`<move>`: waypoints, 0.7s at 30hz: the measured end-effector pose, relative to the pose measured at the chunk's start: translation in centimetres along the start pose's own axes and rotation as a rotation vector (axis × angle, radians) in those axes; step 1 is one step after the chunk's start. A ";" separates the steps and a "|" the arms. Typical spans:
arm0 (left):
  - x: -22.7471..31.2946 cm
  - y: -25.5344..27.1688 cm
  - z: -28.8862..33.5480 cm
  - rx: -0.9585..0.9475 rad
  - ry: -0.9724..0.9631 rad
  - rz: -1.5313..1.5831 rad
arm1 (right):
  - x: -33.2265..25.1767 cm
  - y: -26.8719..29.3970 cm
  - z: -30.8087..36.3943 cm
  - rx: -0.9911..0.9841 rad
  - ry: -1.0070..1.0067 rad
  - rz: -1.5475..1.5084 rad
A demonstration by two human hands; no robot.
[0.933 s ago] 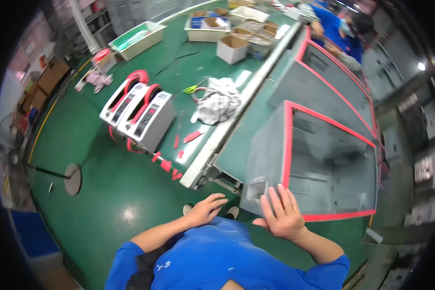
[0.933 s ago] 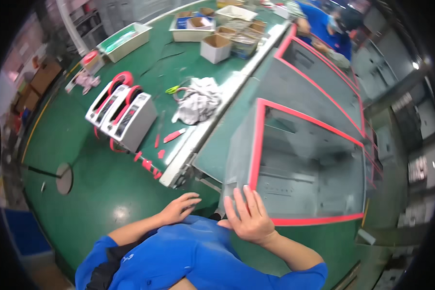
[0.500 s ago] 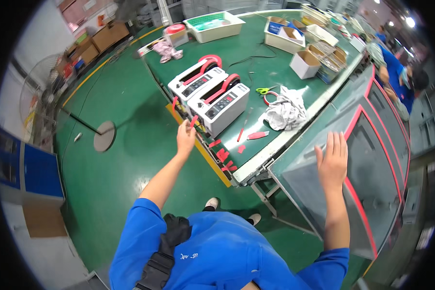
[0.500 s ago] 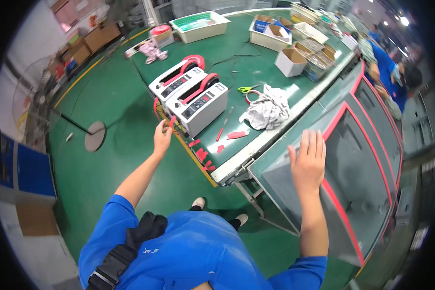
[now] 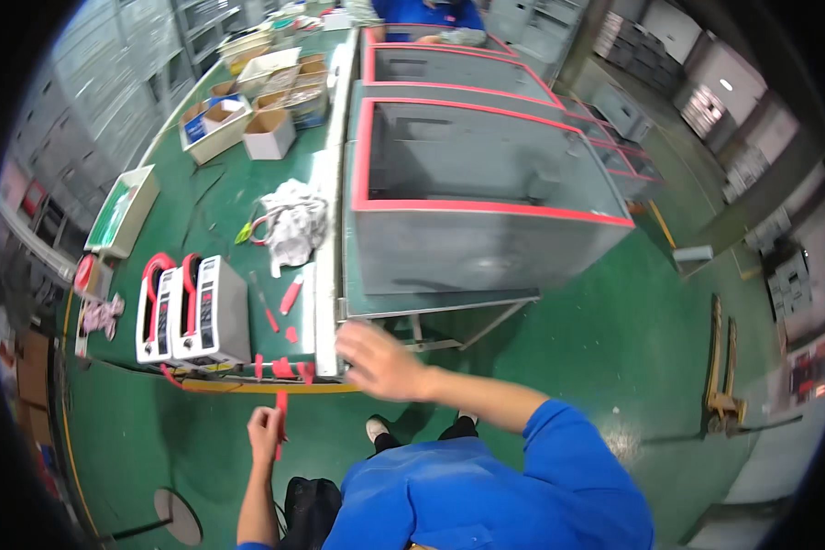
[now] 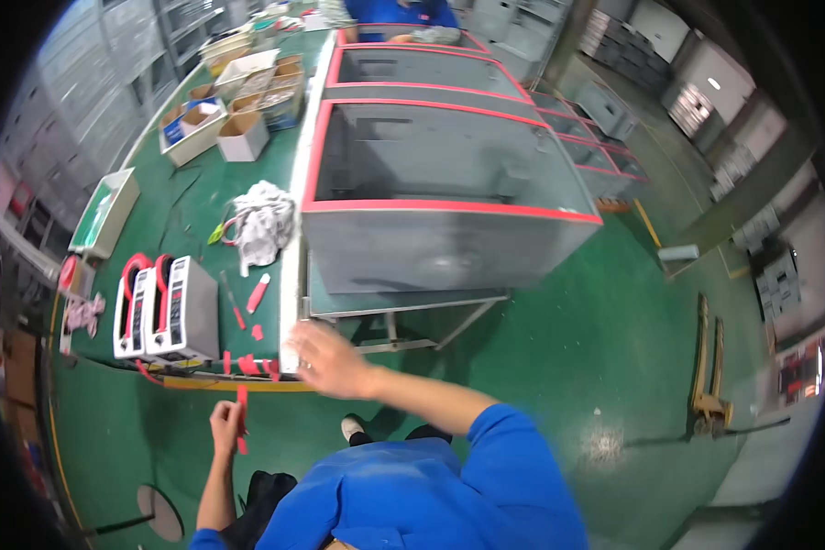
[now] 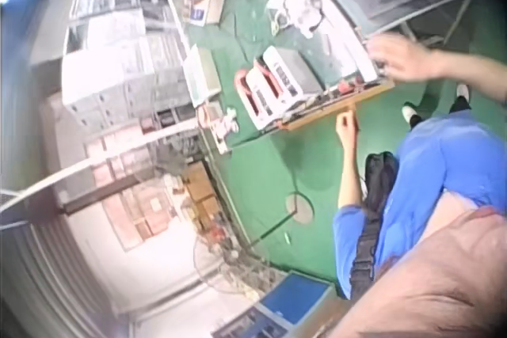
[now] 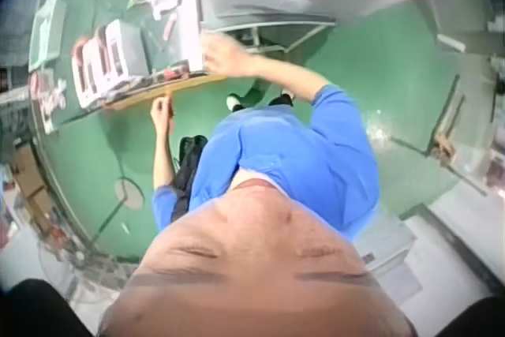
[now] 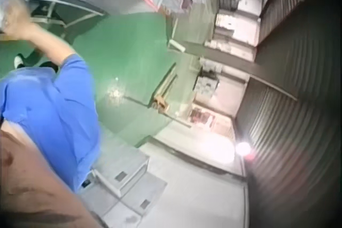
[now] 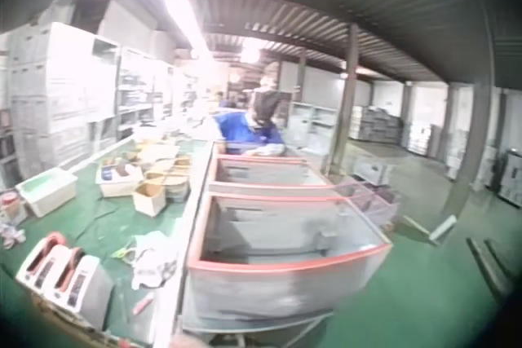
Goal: Applying red protective tape to the edges of metal cabinets and smoothing it down.
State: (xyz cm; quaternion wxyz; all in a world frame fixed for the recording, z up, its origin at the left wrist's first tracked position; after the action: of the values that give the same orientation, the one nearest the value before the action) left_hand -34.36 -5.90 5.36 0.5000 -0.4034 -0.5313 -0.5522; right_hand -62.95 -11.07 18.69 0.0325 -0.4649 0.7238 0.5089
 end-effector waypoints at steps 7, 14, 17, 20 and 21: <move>9.4 -19.2 6.8 -0.450 -0.354 -0.168 | 1.1 1.9 11.5 -0.287 -0.416 -0.438; 12.9 -37.3 11.6 -0.722 -0.100 -0.002 | 7.9 19.7 25.1 0.144 -0.613 -0.321; 14.0 -41.9 12.3 -0.820 -0.227 -0.126 | 11.2 27.7 28.9 0.236 -0.743 -0.255; 16.2 -45.4 11.9 -0.846 -0.385 -0.227 | 14.5 34.3 31.0 0.326 -0.822 -0.283; 17.0 -46.0 11.5 -0.825 -0.387 -0.243 | 15.7 36.0 31.4 0.373 -0.801 -0.279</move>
State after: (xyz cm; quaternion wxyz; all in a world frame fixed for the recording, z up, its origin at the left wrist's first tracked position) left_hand -83.44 0.37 14.82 0.1213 -0.5990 -0.3943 -0.6863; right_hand -110.60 4.75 20.91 0.4610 -0.3109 0.6639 0.5001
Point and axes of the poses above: each hand's wrist, its own z-axis away from the middle knuckle, its own y-axis out of the back of the hand, x = y × z, the point moved 5 cm from there along -z, towards the middle knuckle, and after that the axes turned 7 degrees about -y, right-handed, at the moved point
